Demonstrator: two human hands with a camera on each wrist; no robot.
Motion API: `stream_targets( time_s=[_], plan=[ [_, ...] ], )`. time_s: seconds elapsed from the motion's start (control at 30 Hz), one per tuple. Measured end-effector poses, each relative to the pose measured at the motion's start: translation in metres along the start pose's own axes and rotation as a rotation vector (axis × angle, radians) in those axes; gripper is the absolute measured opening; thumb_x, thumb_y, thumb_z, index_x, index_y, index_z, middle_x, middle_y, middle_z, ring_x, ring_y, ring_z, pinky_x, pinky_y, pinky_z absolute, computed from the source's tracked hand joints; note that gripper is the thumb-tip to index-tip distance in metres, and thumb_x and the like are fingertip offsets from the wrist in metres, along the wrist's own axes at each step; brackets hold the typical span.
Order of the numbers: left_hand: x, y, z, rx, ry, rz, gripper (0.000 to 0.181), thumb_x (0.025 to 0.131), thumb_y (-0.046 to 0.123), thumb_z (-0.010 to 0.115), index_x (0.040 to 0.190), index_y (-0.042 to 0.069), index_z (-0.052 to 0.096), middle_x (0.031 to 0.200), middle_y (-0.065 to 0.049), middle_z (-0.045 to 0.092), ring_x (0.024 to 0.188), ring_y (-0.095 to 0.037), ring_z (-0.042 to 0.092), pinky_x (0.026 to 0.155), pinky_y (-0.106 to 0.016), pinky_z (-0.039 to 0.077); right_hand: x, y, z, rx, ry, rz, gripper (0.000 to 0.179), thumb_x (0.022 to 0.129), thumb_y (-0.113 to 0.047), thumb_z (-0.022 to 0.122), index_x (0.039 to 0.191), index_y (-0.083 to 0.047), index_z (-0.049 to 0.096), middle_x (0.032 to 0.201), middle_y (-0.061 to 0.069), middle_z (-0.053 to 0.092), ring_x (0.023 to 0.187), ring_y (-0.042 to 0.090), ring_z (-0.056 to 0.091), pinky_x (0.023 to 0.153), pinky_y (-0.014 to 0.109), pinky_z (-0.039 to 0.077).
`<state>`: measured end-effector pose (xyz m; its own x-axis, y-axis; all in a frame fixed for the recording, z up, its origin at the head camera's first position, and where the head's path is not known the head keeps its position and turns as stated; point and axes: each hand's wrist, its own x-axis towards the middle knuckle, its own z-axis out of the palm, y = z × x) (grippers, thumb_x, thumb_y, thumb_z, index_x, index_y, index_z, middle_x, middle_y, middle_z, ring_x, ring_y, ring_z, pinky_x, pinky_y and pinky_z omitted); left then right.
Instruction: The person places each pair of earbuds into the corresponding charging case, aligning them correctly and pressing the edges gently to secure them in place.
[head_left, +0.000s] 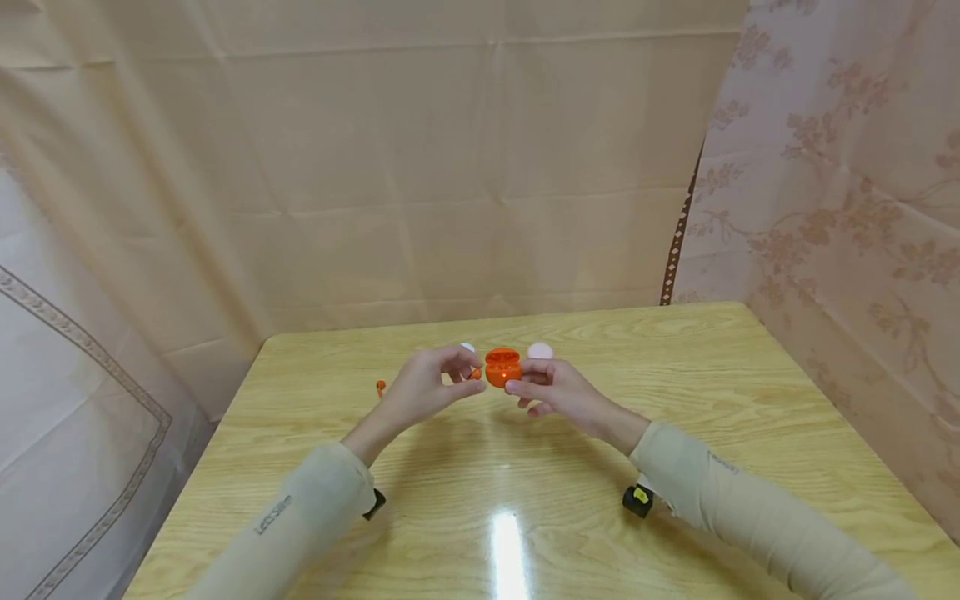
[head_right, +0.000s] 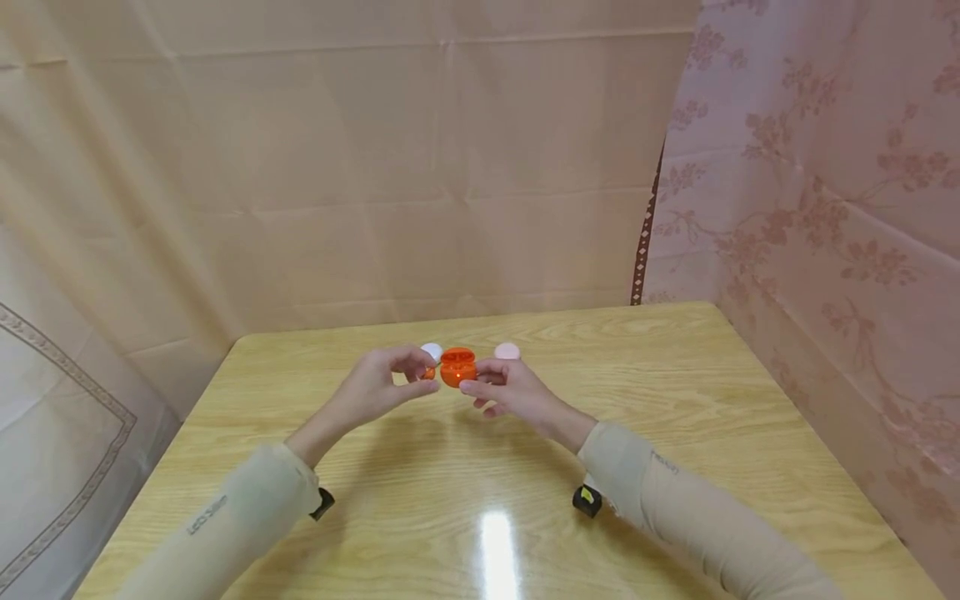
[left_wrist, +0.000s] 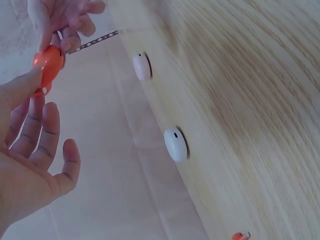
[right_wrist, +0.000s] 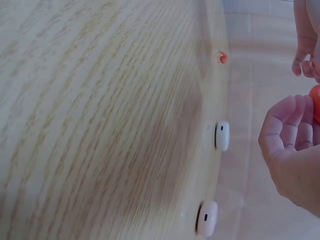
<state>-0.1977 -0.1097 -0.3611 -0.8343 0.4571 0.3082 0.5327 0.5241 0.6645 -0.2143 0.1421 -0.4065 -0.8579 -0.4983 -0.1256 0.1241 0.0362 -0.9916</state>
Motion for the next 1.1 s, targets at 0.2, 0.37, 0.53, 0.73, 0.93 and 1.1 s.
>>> stream_targets(
  time_s=[0.2, 0.37, 0.53, 0.73, 0.93, 1.1],
  plan=[
    [0.004, 0.005, 0.007, -0.035, 0.070, -0.014, 0.021, 0.088, 0.020, 0.083, 0.105, 0.012, 0.074, 0.083, 0.007, 0.069, 0.075, -0.010, 0.064, 0.067, -0.032, 0.052, 0.000, 0.002, 0.001, 0.015, 0.027, -0.020, 0.044, 0.098, -0.021, 0.071, 0.131, 0.005, 0.058, 0.111, 0.019, 0.067, 0.086, 0.019, 0.063, 0.078, 0.036, 0.058],
    [0.008, 0.006, 0.013, -0.079, 0.110, -0.013, 0.022, 0.088, 0.020, 0.083, 0.105, 0.010, 0.074, 0.085, 0.006, 0.071, 0.077, -0.009, 0.065, 0.069, -0.032, 0.054, 0.001, 0.003, 0.000, 0.017, 0.038, -0.036, 0.041, 0.098, -0.022, 0.071, 0.128, 0.003, 0.060, 0.110, 0.017, 0.068, 0.086, 0.020, 0.063, 0.078, 0.037, 0.059],
    [0.011, 0.005, 0.019, -0.109, 0.187, -0.010, 0.024, 0.086, 0.020, 0.084, 0.106, 0.011, 0.074, 0.089, 0.006, 0.074, 0.084, -0.010, 0.067, 0.081, -0.037, 0.053, 0.003, 0.003, 0.000, 0.005, 0.032, -0.041, 0.041, 0.097, -0.023, 0.072, 0.128, 0.002, 0.061, 0.107, 0.012, 0.070, 0.087, 0.021, 0.064, 0.080, 0.040, 0.059],
    [0.014, 0.006, 0.025, -0.165, 0.259, -0.003, 0.024, 0.085, 0.017, 0.085, 0.105, 0.010, 0.074, 0.088, 0.004, 0.074, 0.084, -0.012, 0.067, 0.086, -0.046, 0.053, 0.004, 0.005, 0.002, -0.008, 0.031, -0.044, 0.039, 0.097, -0.021, 0.072, 0.127, 0.001, 0.062, 0.105, 0.008, 0.072, 0.086, 0.023, 0.065, 0.080, 0.041, 0.059],
    [0.015, 0.003, 0.032, -0.220, 0.283, -0.011, 0.025, 0.083, 0.017, 0.086, 0.103, 0.010, 0.073, 0.087, 0.003, 0.073, 0.083, -0.013, 0.067, 0.090, -0.059, 0.050, 0.003, 0.010, 0.003, -0.007, 0.026, -0.042, 0.041, 0.096, -0.021, 0.073, 0.128, 0.002, 0.062, 0.111, 0.015, 0.070, 0.090, 0.027, 0.065, 0.080, 0.040, 0.059],
    [0.016, 0.003, 0.034, -0.220, 0.277, -0.052, 0.023, 0.085, 0.020, 0.085, 0.103, 0.013, 0.072, 0.086, 0.006, 0.072, 0.087, -0.012, 0.067, 0.094, -0.057, 0.048, 0.003, 0.009, 0.003, -0.014, 0.026, -0.042, 0.042, 0.095, -0.023, 0.074, 0.126, 0.001, 0.062, 0.115, 0.020, 0.069, 0.092, 0.030, 0.065, 0.083, 0.042, 0.059]
  ],
)
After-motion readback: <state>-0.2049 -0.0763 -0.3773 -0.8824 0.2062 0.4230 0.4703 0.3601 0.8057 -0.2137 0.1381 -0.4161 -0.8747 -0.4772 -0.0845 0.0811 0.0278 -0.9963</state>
